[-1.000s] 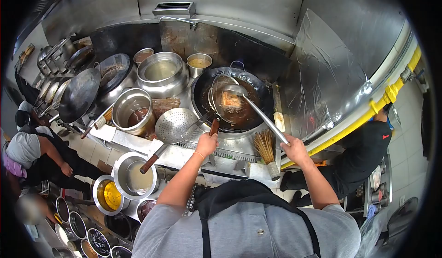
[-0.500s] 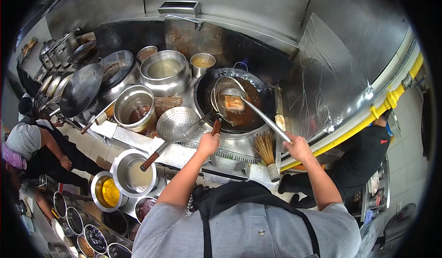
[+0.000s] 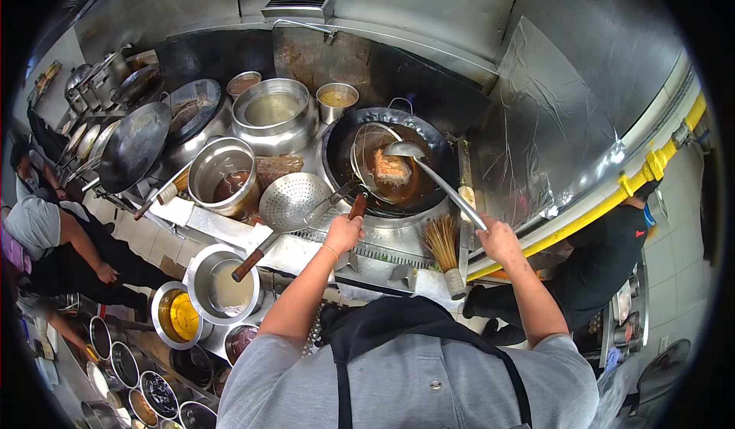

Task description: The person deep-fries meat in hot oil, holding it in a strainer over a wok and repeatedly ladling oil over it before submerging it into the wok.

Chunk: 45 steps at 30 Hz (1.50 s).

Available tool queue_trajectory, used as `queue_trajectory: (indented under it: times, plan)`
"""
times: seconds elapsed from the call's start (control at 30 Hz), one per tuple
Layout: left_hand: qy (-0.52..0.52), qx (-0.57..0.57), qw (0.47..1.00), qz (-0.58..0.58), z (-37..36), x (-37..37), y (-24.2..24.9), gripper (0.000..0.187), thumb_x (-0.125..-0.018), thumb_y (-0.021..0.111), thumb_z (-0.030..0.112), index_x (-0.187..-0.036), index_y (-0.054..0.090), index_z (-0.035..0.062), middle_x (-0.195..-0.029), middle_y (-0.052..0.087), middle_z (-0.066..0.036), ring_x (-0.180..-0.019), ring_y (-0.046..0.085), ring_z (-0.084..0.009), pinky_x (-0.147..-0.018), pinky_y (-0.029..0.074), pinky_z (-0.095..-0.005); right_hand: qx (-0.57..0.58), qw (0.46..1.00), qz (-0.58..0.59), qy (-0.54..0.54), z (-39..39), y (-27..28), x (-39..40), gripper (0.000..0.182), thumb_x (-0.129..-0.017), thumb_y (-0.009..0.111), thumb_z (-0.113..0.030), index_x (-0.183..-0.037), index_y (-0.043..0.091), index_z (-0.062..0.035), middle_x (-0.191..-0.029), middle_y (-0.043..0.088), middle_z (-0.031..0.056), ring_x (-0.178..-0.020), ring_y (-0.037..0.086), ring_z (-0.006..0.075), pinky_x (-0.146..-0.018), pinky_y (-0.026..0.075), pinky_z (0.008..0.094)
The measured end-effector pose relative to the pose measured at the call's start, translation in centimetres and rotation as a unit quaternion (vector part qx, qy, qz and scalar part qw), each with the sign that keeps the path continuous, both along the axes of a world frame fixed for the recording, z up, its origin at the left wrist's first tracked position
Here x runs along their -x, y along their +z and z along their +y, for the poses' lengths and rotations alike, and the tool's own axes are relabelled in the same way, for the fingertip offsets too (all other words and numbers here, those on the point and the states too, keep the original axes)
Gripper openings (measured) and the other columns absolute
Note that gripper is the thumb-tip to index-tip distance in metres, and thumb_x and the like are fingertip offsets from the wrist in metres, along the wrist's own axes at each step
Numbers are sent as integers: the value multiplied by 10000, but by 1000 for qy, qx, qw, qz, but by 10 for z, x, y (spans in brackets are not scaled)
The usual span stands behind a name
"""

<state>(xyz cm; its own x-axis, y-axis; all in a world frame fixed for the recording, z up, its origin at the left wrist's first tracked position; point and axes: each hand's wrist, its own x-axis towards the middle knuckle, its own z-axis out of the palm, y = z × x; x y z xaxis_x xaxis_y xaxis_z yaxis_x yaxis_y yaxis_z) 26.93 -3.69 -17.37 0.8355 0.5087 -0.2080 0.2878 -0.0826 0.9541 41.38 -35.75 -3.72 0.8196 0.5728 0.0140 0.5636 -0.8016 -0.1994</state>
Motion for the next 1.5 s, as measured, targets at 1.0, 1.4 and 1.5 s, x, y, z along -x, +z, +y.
queue_trajectory:
  times: [1.0,1.4,1.5]
  plan:
    - [36,156,987,-11,-8,-3,15,281,-869,496,234,-708,563,13,-576,555,-56,-424,471,-129,-403,368,-280,9,997,49,-56,-37,-10,37,434,-804,583,-176,-1204,519,-21,-993,609,241,-954,571,394,-843,451,453]
    - [33,90,995,-24,-7,-7,-6,259,-856,500,228,-735,566,9,-593,564,-63,-472,501,-140,-447,384,-289,-90,994,65,20,-7,-1,26,429,-810,580,-182,-1214,521,-49,-1002,600,248,-962,565,398,-841,450,440]
    - [39,29,999,-22,-6,-6,-6,293,-847,499,247,-705,577,3,-587,571,-68,-477,504,-147,-478,396,-304,-36,998,57,21,0,4,21,400,-812,578,-193,-1186,539,-55,-930,618,240,-898,584,403,-802,458,466]
